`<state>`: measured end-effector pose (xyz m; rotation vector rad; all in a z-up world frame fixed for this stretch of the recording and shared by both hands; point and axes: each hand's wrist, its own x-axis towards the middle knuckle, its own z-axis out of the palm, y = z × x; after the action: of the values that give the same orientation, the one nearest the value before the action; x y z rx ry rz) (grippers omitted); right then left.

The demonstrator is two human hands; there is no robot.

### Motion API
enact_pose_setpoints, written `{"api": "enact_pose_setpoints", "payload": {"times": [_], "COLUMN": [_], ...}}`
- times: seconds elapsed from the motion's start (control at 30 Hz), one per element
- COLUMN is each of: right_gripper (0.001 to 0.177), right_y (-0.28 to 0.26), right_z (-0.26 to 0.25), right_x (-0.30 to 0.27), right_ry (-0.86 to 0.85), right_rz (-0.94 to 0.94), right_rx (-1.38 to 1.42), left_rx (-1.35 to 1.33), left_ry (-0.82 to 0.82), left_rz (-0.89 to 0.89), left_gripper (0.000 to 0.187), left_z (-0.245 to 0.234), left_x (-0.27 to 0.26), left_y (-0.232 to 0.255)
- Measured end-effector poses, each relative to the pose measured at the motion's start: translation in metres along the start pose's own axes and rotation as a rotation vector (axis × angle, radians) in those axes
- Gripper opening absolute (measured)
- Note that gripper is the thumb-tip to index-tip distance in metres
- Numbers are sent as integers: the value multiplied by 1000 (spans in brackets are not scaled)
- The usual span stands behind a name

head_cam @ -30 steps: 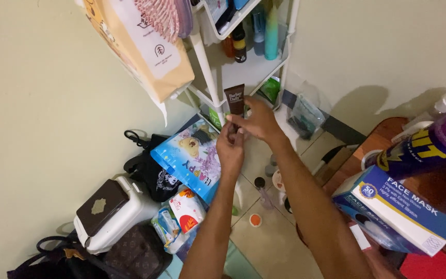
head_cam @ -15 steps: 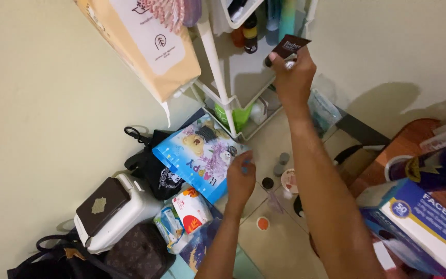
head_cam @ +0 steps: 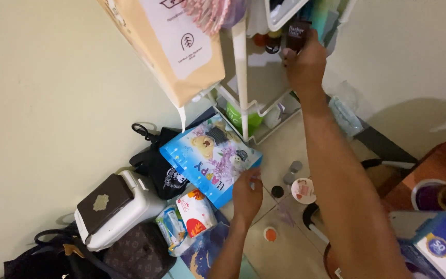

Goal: The person organizes various items on a white plastic shelf. They pick up bottles, tubes, and containers from the floor and place them on the shelf. The person also moves a remote control and a hairbrush to the top of the shelf.

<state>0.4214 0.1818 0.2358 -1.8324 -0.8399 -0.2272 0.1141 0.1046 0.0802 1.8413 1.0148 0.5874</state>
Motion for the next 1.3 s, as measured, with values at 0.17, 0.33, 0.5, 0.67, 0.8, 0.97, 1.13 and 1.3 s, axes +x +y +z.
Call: {"api": "enact_pose_setpoints", "payload": {"times": [0.17, 0.33, 0.5, 0.67, 0.8, 0.97, 1.13, 1.3], "right_gripper": [39, 39, 36, 35, 42, 43, 58, 41], "right_y": [17, 31, 22, 19, 4, 16, 32, 8], "right_z": [17, 28, 26, 24, 18, 21, 23, 7], "right_x": [15, 21, 19, 15, 8, 7, -1, -29], "right_ry": [41, 53, 58, 103, 125, 134, 189, 332], "right_rz": [-198, -220, -176, -351, -334, -312, -307, -135], "right_rx": [12, -1, 15, 104, 90, 66, -65, 77], "left_rx": [4, -20, 22, 42, 36, 65, 63, 107], "left_ry": [-3, -3, -47, -39, -62, -56, -51, -98], "left_rz": [17, 6, 19, 5, -77, -25, 15, -41], "left_gripper": [31, 30, 32, 31, 33, 33, 33, 36], "left_z": [-6, -10, -10, -9, -13, -9, -13, -24], "left_x": [0, 3, 6, 3, 2, -1, -5, -14], "left_y": [12, 16, 5, 5, 11, -6, -2, 7]}}
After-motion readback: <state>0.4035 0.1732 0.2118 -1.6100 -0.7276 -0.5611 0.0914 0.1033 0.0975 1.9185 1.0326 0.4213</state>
